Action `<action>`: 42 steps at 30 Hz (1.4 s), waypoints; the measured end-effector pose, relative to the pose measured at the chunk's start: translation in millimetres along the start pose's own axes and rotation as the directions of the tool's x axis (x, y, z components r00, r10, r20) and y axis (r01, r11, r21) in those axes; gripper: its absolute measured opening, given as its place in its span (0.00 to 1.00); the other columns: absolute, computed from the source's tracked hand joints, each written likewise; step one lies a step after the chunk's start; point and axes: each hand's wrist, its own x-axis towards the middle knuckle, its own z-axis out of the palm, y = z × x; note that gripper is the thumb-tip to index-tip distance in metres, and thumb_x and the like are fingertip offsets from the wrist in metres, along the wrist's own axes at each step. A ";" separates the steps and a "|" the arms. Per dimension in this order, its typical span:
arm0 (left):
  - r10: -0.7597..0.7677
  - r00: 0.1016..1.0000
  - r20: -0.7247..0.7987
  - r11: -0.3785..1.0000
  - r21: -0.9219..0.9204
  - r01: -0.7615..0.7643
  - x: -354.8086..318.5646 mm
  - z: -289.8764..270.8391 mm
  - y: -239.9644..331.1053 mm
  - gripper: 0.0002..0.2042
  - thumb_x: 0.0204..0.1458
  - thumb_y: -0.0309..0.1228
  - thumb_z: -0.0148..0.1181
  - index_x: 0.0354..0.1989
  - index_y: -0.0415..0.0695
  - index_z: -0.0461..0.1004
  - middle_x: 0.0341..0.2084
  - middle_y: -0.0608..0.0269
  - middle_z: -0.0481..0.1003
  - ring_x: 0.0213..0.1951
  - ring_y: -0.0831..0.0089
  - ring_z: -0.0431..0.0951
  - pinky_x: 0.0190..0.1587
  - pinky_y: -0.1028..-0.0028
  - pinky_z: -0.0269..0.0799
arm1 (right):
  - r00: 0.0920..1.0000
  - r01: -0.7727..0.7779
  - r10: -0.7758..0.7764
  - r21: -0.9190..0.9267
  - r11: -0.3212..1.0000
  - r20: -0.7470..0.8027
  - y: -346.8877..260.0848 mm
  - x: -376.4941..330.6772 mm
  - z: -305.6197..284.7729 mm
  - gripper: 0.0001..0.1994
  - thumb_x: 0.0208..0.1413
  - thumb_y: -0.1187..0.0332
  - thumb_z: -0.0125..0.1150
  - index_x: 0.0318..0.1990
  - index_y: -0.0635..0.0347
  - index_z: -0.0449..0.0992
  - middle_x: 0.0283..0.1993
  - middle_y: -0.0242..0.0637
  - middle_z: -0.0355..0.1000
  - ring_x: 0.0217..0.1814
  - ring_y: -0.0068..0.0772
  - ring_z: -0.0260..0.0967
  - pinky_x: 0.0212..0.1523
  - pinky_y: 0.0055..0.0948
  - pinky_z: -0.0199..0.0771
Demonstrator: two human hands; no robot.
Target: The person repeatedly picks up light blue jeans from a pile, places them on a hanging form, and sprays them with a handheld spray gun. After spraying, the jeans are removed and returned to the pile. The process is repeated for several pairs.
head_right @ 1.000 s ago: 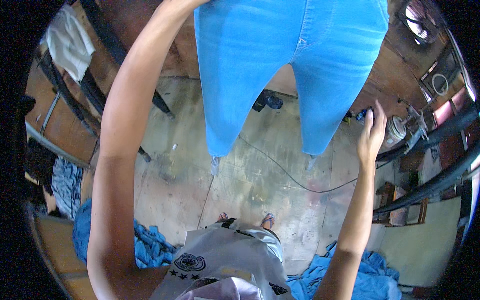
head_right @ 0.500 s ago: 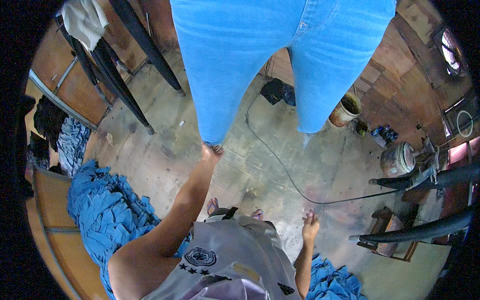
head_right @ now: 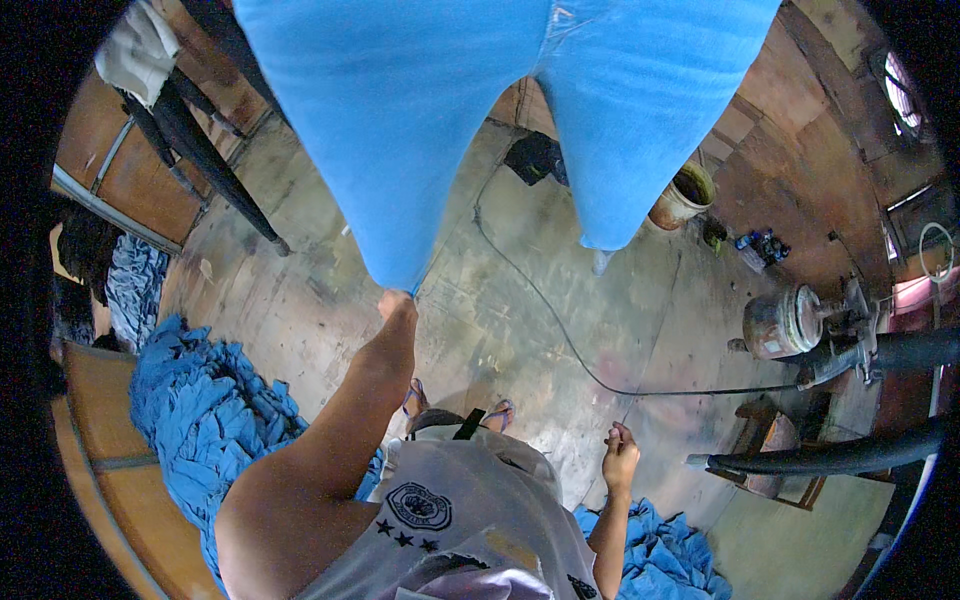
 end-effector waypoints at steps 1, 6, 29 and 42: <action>0.008 0.999 0.040 1.000 0.016 -0.009 4.2 -2.0 -5.6 0.19 0.58 0.37 0.48 0.38 0.32 0.79 0.37 0.47 0.80 0.37 0.54 0.80 0.41 0.60 0.74 | 1.000 -0.004 0.004 0.007 1.000 0.001 0.6 -1.5 -0.9 0.20 0.68 0.60 0.51 0.52 0.73 0.74 0.39 0.46 0.77 0.38 0.33 0.77 0.42 0.29 0.77; 0.012 0.990 0.143 0.999 0.046 -0.019 56.3 12.6 -34.9 0.12 0.57 0.35 0.51 0.39 0.40 0.76 0.33 0.54 0.76 0.32 0.59 0.76 0.33 0.65 0.71 | 0.966 0.112 -0.079 0.125 0.986 -0.248 -16.6 2.5 -30.6 0.19 0.68 0.61 0.51 0.51 0.72 0.75 0.40 0.45 0.78 0.41 0.35 0.77 0.45 0.32 0.76; -0.234 0.369 0.899 0.509 0.437 -0.742 99.7 -89.9 -232.5 0.16 0.51 0.43 0.61 0.28 0.39 0.77 0.23 0.57 0.79 0.22 0.65 0.77 0.28 0.66 0.76 | 0.616 0.629 -0.461 0.045 0.776 -0.639 -175.6 153.9 -276.0 0.15 0.54 0.81 0.56 0.49 0.66 0.71 0.34 0.32 0.72 0.26 0.17 0.64 0.26 0.20 0.64; 0.754 -0.640 -0.151 -0.621 -0.480 -0.619 -330.7 -186.2 155.5 0.52 0.48 0.43 0.71 0.73 0.36 0.39 0.70 0.28 0.35 0.71 0.34 0.41 0.69 0.46 0.47 | 0.771 0.610 -0.348 0.459 0.646 -0.533 -242.3 107.4 -260.1 0.25 0.67 0.44 0.46 0.48 0.59 0.74 0.37 0.41 0.79 0.10 0.17 0.53 0.11 0.20 0.49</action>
